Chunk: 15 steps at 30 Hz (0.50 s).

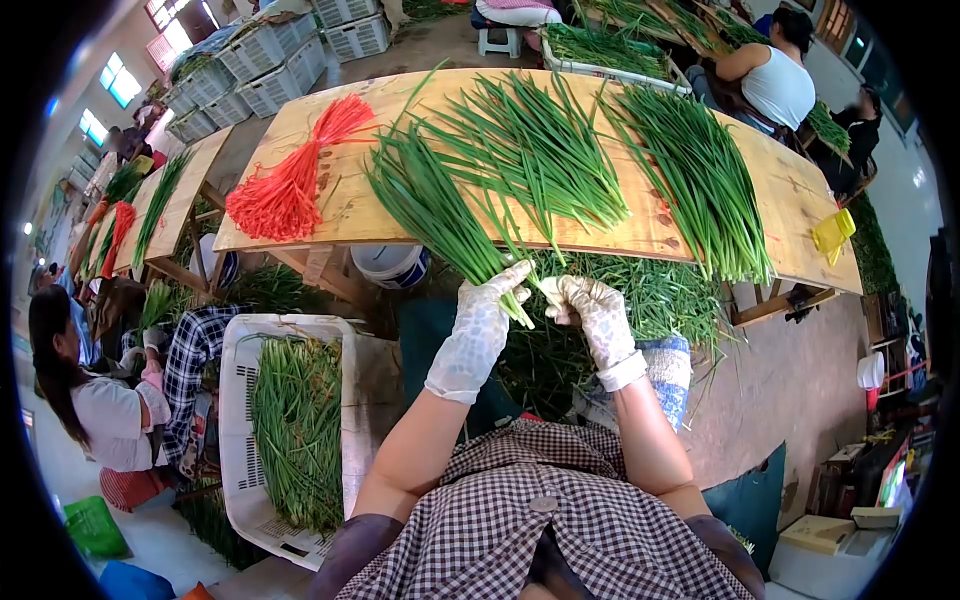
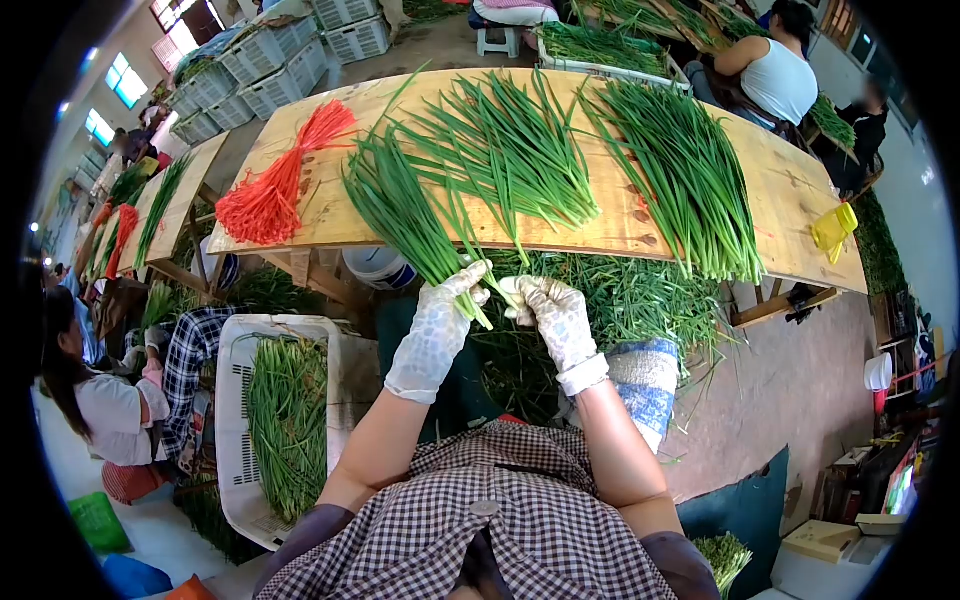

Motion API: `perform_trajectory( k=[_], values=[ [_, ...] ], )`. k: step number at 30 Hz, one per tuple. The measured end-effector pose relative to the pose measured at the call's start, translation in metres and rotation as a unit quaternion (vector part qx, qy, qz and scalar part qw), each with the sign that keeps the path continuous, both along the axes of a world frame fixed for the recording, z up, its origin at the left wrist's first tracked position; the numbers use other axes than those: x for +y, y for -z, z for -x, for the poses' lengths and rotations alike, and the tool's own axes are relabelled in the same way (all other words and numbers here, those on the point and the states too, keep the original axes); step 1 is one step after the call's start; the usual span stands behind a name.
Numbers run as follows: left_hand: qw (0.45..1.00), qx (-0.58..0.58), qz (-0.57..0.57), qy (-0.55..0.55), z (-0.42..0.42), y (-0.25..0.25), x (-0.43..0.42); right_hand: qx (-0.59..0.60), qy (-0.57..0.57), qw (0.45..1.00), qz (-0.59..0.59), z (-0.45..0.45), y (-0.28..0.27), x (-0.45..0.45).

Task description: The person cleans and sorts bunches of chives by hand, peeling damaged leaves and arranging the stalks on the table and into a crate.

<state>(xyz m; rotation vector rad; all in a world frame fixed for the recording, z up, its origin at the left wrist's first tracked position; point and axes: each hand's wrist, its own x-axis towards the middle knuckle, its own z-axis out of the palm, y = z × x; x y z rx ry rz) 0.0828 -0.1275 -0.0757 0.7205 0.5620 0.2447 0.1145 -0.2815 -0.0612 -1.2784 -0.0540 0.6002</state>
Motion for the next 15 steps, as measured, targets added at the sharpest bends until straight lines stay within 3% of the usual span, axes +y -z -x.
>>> perform_trajectory(
  k=[2, 3, 7, 9, 10, 11, 12, 14, 15],
  values=[
    [1.0, 0.006, -0.021, -0.001, 0.0, 0.002, -0.003, -0.103, 0.027, 0.994, 0.027, -0.002, 0.005, 0.009],
    [0.999, 0.021, -0.043, -0.004, 0.0, 0.002, -0.006, -0.111, -0.005, 0.994, 0.003, -0.003, 0.007, 0.011],
    [0.997, 0.024, -0.071, -0.025, 0.001, -0.006, -0.004, -0.223, 0.05, 0.971, 0.066, 0.007, 0.013, 0.015],
    [0.996, 0.007, -0.067, -0.056, -0.001, -0.008, 0.003, -0.253, 0.03, 0.958, 0.132, 0.017, 0.017, 0.004],
    [0.997, 0.005, -0.061, -0.048, -0.001, -0.011, 0.008, -0.292, -0.039, 0.939, 0.177, 0.019, 0.025, -0.008],
    [0.997, -0.027, -0.047, -0.048, 0.001, -0.013, 0.011, -0.32, -0.183, 0.852, 0.371, 0.021, 0.017, -0.016],
    [0.996, -0.06, -0.033, -0.048, 0.002, -0.015, 0.014, -0.327, -0.313, 0.709, 0.541, 0.022, 0.008, -0.023],
    [0.986, -0.158, -0.039, -0.016, 0.009, -0.018, 0.022, -0.321, -0.261, 0.703, 0.578, 0.012, 0.017, -0.03],
    [0.991, -0.13, -0.019, -0.015, 0.008, -0.019, 0.022, -0.315, -0.21, 0.694, 0.612, 0.006, 0.019, -0.031]
  ],
)
